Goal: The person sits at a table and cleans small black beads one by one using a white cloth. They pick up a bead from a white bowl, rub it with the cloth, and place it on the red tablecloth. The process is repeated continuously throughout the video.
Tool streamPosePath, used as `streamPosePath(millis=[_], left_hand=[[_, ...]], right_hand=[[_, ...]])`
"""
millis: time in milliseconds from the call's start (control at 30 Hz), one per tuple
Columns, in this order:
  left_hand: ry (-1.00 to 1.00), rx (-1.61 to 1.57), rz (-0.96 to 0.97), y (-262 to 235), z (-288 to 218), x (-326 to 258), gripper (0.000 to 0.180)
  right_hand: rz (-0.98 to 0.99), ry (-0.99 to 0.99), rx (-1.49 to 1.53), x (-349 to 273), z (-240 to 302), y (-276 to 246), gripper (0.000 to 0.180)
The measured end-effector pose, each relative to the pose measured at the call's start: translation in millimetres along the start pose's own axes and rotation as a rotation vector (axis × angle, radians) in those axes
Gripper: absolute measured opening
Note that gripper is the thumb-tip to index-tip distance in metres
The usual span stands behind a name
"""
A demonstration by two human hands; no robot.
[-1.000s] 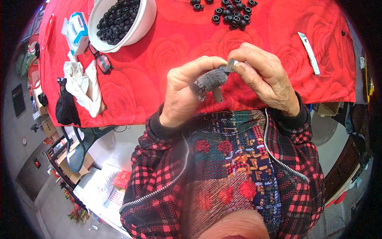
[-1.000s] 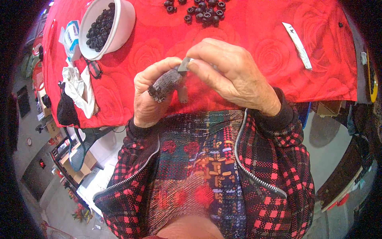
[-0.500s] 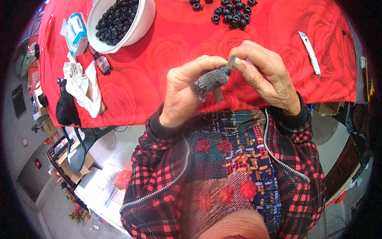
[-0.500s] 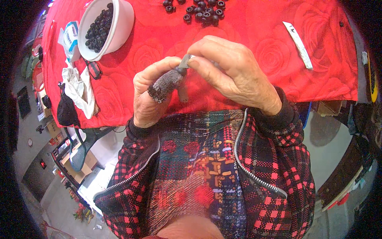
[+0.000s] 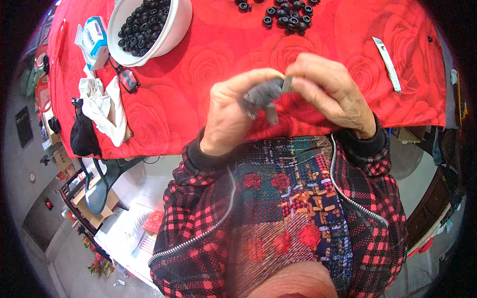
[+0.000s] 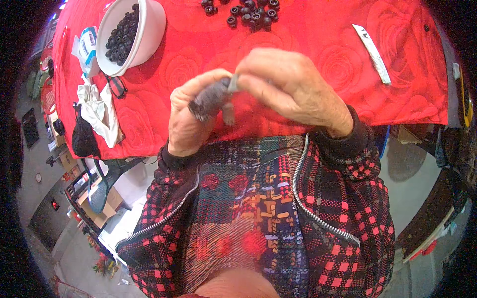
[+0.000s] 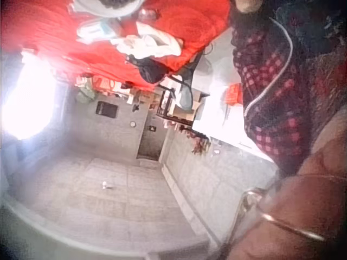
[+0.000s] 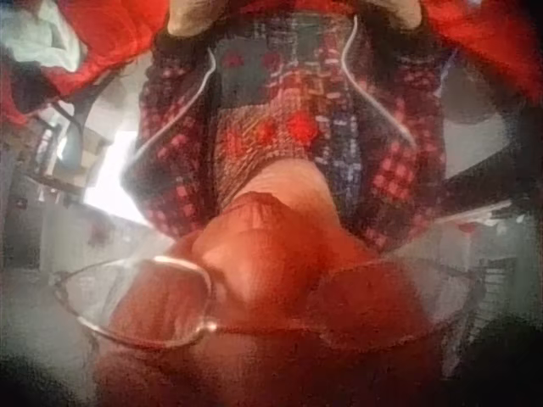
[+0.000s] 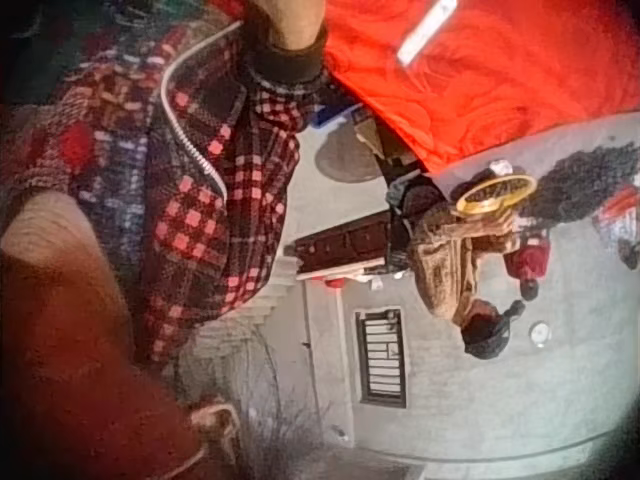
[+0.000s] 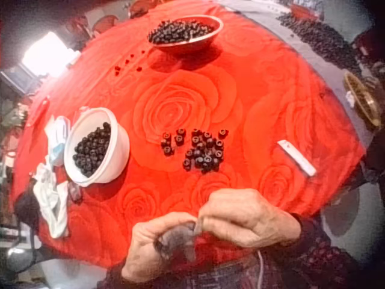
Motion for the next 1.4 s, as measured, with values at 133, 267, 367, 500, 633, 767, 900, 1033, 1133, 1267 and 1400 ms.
streamPosePath(millis=[133, 267, 367, 500, 633, 767, 900, 1033, 1133, 1267, 1400], left_hand=[[0.001, 0.010, -0.089, -13.7, -2.3, 1.2, 0.021], [0.054, 0.072, -0.031, -6.3, -6.4, 0.9, 0.023], [0.039, 0.009, 0.012, -0.5, -6.8, -2.3, 0.025], [-0.109, -0.261, 0.053, 7.2, 12.0, -6.5, 0.028], [-0.031, -0.347, 0.167, 14.6, 5.6, -13.4, 0.029], [0.030, -0.275, 0.085, 9.0, -5.0, -14.7, 0.034], [0.071, -0.297, 0.152, 11.2, -5.9, -15.0, 0.034], [0.031, -0.322, 0.158, 16.2, -0.9, -15.3, 0.030], [-0.004, -0.356, 0.035, 5.8, 14.9, -14.8, 0.029], [0.046, -0.364, 0.084, 4.1, 0.8, -9.9, 0.028], [0.098, -0.325, 0.082, 7.1, -4.5, -9.7, 0.026]], right_hand=[[0.112, 0.061, 0.275, -9.6, -3.9, 23.1, 0.008], [-0.128, 0.122, 0.212, -7.2, -2.2, -17.3, 0.018], [-0.215, 0.023, 0.051, -3.9, 15.4, -22.1, 0.031], [-0.277, -0.271, -0.123, -5.3, 42.0, -8.3, 0.046], [-0.214, -0.293, -0.164, -10.3, 53.1, -3.3, 0.050], [-0.192, -0.252, -0.131, -15.3, 61.5, -4.8, 0.044], [-0.298, -0.118, -0.155, -13.4, 48.4, -16.5, 0.044], [-0.272, -0.271, -0.175, -7.0, 56.5, -8.6, 0.048], [-0.221, -0.307, -0.215, -8.1, 61.9, -0.6, 0.051], [-0.144, -0.327, -0.213, -8.9, 64.2, 2.4, 0.055], [-0.276, -0.241, -0.164, -11.3, 58.5, -11.0, 0.055]])
Point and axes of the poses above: each hand's wrist, its own x-axis towards the middle knuckle, its own y-axis out of the palm, z = x × y, the point moved 10 cm from there along x, towards the middle knuckle, and after that the axes turned 3 degrees about x, right-handed, at the moved point
